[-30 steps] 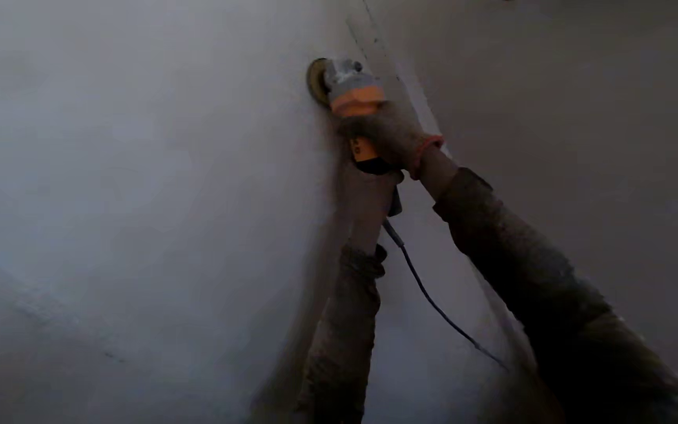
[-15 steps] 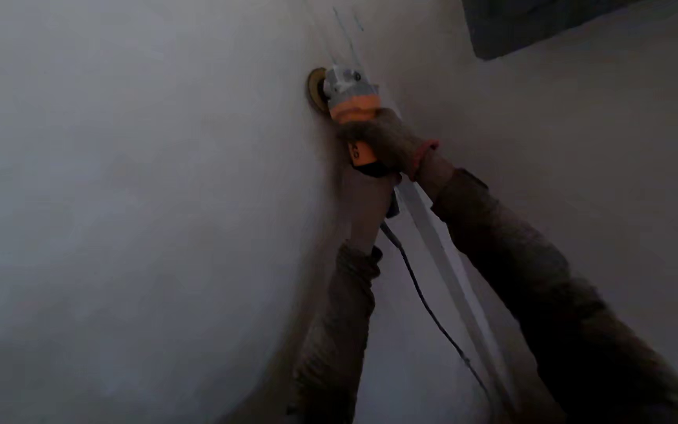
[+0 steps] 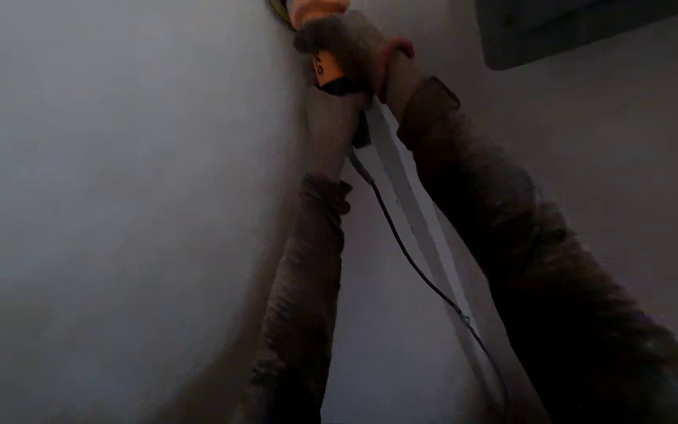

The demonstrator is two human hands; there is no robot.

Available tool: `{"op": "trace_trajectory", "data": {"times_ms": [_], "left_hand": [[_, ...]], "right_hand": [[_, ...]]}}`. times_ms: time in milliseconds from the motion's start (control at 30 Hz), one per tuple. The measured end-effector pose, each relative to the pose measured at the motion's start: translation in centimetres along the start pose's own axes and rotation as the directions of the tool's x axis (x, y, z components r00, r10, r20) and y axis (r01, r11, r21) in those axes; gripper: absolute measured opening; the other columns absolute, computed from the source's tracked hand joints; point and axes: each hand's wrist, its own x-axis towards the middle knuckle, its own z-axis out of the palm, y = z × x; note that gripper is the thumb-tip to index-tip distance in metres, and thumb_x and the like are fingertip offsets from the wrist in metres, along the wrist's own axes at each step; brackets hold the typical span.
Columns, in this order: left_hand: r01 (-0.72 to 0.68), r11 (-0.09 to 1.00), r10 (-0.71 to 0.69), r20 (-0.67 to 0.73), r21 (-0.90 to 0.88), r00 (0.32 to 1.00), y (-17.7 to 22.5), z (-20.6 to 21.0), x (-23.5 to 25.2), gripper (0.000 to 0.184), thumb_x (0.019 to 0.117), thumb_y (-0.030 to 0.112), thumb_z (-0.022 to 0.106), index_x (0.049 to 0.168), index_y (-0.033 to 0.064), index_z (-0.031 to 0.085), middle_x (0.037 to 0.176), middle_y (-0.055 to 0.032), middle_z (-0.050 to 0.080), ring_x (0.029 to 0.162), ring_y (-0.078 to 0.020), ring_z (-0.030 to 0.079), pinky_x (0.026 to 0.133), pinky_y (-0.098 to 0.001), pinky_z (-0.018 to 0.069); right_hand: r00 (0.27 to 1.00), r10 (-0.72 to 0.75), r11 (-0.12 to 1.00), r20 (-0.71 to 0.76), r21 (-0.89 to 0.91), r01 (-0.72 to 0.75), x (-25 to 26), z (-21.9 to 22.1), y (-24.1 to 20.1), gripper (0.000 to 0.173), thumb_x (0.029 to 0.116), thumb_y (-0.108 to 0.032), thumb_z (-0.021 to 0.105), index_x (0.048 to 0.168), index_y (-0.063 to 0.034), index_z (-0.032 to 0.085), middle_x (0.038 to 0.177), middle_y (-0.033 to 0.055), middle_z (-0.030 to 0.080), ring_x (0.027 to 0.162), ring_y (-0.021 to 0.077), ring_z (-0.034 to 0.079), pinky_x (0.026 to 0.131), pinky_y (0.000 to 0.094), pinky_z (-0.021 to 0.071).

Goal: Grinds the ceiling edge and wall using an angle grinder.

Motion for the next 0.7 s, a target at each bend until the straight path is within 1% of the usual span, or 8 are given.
{"op": "trace_trajectory", "data": {"times_ms": [167,267,333,367,433,500,567,700], "left_hand": [[0.14,0.979,-0.146,0.035,0.145,0.989,-3.5,-0.2,-10.2,0.074,0.0809,0.025,0.086,0.142,0.0095,0.047,0.106,-0.0168,0.068,0.084,-0.0282,0.067,0.067,-0.0469,0.0581],[0.146,0.976,-0.142,-0.034,0.16,0.989,-4.3,0.1,-12.9,0.069,0.0732,0.016,0.091,0.131,0.0033,0.054,0.098,-0.0135,0.068,0.083,-0.0217,0.067,0.07,-0.041,0.059],[0.139,0.974,-0.136,-0.031,0.18,0.99,-4.6,-0.4,-12.5,0.076,0.072,0.016,0.092,0.135,0.0038,0.052,0.105,-0.0145,0.068,0.092,-0.0227,0.067,0.079,-0.0434,0.0583],[0.141,0.971,-0.144,-0.001,0.194,0.99,-4.9,-0.7,-11.8,0.081,0.0736,0.019,0.091,0.141,0.0067,0.048,0.111,-0.0141,0.067,0.097,-0.0232,0.067,0.083,-0.0448,0.0588],[0.139,0.97,-0.155,0.069,0.2,0.985,-5.0,-1.3,-10.2,0.081,0.0755,0.023,0.089,0.144,0.011,0.047,0.114,-0.0151,0.068,0.096,-0.027,0.068,0.078,-0.0485,0.0588],[0.135,0.978,-0.156,0.126,0.161,0.98,-4.4,-1.5,-9.2,0.076,0.0765,0.017,0.086,0.142,0.0109,0.047,0.109,-0.0157,0.068,0.088,-0.0285,0.068,0.07,-0.0472,0.0584],[0.153,0.979,-0.17,0.128,0.136,0.977,-3.9,-1.5,-9.1,0.071,0.0776,0.016,0.084,0.139,0.0098,0.049,0.107,-0.0158,0.068,0.086,-0.0288,0.068,0.068,-0.0468,0.0576],[0.085,0.994,-0.09,0.072,0.071,0.993,-3.7,-1.1,-6.3,0.076,0.0717,0.014,0.089,0.137,0.0063,0.05,0.109,-0.0133,0.068,0.093,-0.0225,0.069,0.078,-0.0418,0.0611]], "right_hand": [[1.0,-0.001,1.0,0.017,0.022,0.001,-5.8,0.2,7.0,0.057,0.0849,-0.028,0.082,0.132,-0.0066,0.058,0.101,0.0116,0.071,0.08,0.0209,0.071,0.069,0.0387,0.0629],[0.999,0.05,0.985,-0.021,-0.164,-0.053,-9.9,1.3,8.7,0.058,0.0838,-0.035,0.082,0.129,-0.0059,0.06,0.105,0.0137,0.072,0.088,0.0247,0.073,0.075,0.0453,0.0631],[0.949,0.307,0.924,-0.069,-0.217,-0.315,-11.6,2.4,5.5,0.057,0.0933,-0.032,0.074,0.142,-0.0118,0.051,0.127,0.0123,0.064,0.113,0.026,0.065,0.098,0.0483,0.0528],[0.982,0.159,0.964,-0.105,-0.199,-0.177,-10.4,2.3,7.4,0.06,0.0876,-0.036,0.078,0.136,-0.0085,0.056,0.117,0.014,0.069,0.101,0.0261,0.07,0.086,0.0471,0.06],[0.995,-0.003,0.999,-0.097,-0.034,0.0,-7.2,1.6,9.4,0.065,0.0818,-0.037,0.083,0.132,-0.0059,0.057,0.106,0.013,0.071,0.088,0.0228,0.072,0.075,0.043,0.0627],[0.994,0.034,0.994,-0.103,0.106,-0.023,-5.7,1.1,9.3,0.061,0.0815,-0.035,0.083,0.129,-0.0042,0.059,0.101,0.012,0.071,0.083,0.0219,0.071,0.072,0.041,0.0627],[0.993,0.065,0.993,-0.097,0.109,-0.054,-5.8,1.0,8.5,0.062,0.0809,-0.035,0.082,0.129,-0.004,0.058,0.1,0.0121,0.071,0.083,0.0225,0.072,0.071,0.0412,0.0629],[0.997,0.0,0.997,-0.076,0.076,0.006,-4.8,1.5,6.4,0.057,0.081,-0.03,0.083,0.127,-0.0043,0.059,0.097,0.0117,0.071,0.078,0.0208,0.072,0.068,0.0382,0.0636]]}}
